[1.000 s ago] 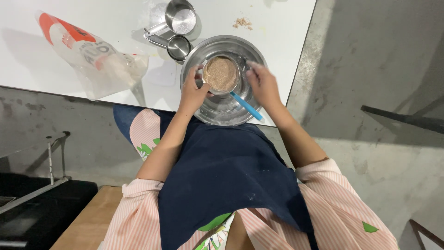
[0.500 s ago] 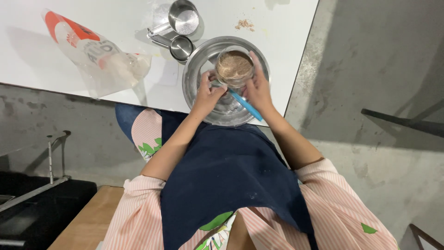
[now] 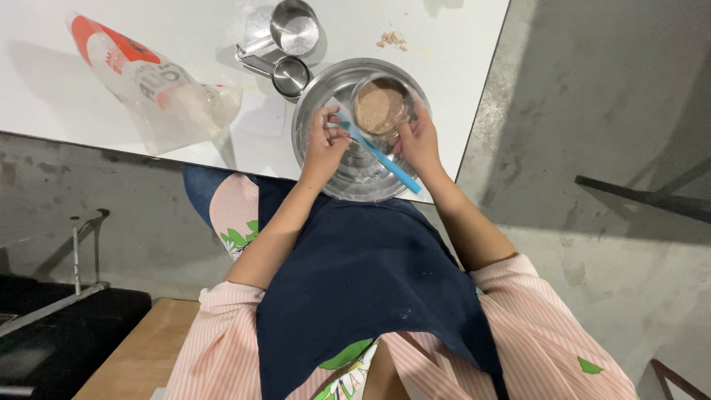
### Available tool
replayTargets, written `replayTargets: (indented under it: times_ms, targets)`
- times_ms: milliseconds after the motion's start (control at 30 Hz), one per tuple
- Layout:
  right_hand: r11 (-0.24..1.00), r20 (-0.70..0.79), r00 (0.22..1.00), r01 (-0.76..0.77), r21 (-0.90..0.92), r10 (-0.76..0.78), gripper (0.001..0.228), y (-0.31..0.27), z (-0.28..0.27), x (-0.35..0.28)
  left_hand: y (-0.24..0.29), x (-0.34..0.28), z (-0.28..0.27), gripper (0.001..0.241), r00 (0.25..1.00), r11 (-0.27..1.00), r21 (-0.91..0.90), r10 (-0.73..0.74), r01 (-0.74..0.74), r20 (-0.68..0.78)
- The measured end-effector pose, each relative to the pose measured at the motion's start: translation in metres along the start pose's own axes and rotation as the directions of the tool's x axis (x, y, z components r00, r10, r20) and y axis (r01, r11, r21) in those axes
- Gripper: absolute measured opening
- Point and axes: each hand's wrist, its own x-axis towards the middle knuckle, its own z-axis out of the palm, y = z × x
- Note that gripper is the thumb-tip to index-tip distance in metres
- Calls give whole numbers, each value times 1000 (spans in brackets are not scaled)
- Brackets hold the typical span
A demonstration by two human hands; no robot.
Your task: Sifting dry ingredients into a mixing bowl and then plugging in and setting a countertop oven.
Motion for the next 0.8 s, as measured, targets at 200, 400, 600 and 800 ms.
replayTargets:
  times_ms: [200, 400, 600, 800]
  targets:
    - [994, 89, 993, -86, 68, 80, 70, 4, 0, 5, 6, -4, -5, 63, 1000, 1000, -10, -5, 5, 3]
    - [979, 146, 970, -187, -80, 197, 54, 7, 5, 3, 11, -3, -17, 58, 996, 998, -39, -57, 55, -64]
    - [995, 149, 987, -40, -88, 53, 65, 3, 7, -5, 13, -2, -28, 56, 996, 1000, 1, -2, 3, -95]
    - [986, 113, 994, 13, -164, 6, 63, -5, -1, -2, 10, -5, -40, 58, 991, 999, 32, 38, -34, -132]
